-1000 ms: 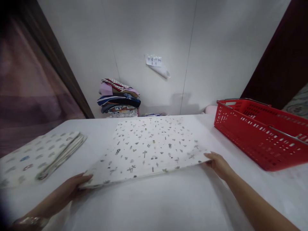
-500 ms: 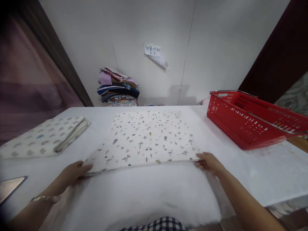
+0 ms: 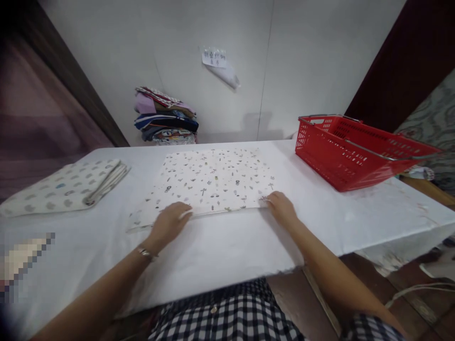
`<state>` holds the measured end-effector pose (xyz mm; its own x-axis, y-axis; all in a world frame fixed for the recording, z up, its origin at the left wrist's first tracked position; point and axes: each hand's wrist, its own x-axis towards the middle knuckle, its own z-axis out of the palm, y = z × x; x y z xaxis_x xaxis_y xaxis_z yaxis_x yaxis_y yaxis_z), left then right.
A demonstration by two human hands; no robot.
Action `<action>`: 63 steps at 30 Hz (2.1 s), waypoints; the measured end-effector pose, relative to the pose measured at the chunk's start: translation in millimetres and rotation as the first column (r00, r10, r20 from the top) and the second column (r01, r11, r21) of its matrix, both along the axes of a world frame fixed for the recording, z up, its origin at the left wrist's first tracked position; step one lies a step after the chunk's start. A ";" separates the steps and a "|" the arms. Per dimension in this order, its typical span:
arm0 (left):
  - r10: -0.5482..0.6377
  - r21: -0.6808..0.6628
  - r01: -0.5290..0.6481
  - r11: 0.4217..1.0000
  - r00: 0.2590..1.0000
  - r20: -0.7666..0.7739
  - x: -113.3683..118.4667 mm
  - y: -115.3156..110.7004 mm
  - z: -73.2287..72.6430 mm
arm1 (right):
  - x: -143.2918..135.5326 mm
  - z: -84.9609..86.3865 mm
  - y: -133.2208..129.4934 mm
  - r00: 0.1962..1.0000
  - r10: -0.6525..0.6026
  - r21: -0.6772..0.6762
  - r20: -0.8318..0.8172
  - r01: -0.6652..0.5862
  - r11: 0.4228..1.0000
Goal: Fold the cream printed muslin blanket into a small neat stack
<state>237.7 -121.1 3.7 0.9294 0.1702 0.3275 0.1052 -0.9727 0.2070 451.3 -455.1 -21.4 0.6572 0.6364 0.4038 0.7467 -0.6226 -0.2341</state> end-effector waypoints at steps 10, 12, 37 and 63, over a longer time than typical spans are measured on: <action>-0.269 -0.103 0.269 0.958 0.963 0.010 91.1 -76.7 -26.5 | 5.9 4.4 69.3 0.893 0.443 -0.075 -0.074 -0.448 0.891; -0.247 -0.168 0.249 0.954 0.968 0.034 93.1 -75.2 -27.9 | 7.6 1.7 70.7 0.892 0.435 -0.051 -0.121 -0.443 0.895; -0.211 -0.194 0.219 0.956 0.975 0.063 103.0 -107.3 -30.4 | -10.0 -11.6 61.4 0.902 0.426 0.088 -0.066 -0.420 0.903; -0.200 0.067 0.196 0.978 0.978 0.055 109.3 -113.1 -42.5 | -3.5 -26.4 65.4 0.938 0.340 0.181 -0.075 -0.322 0.929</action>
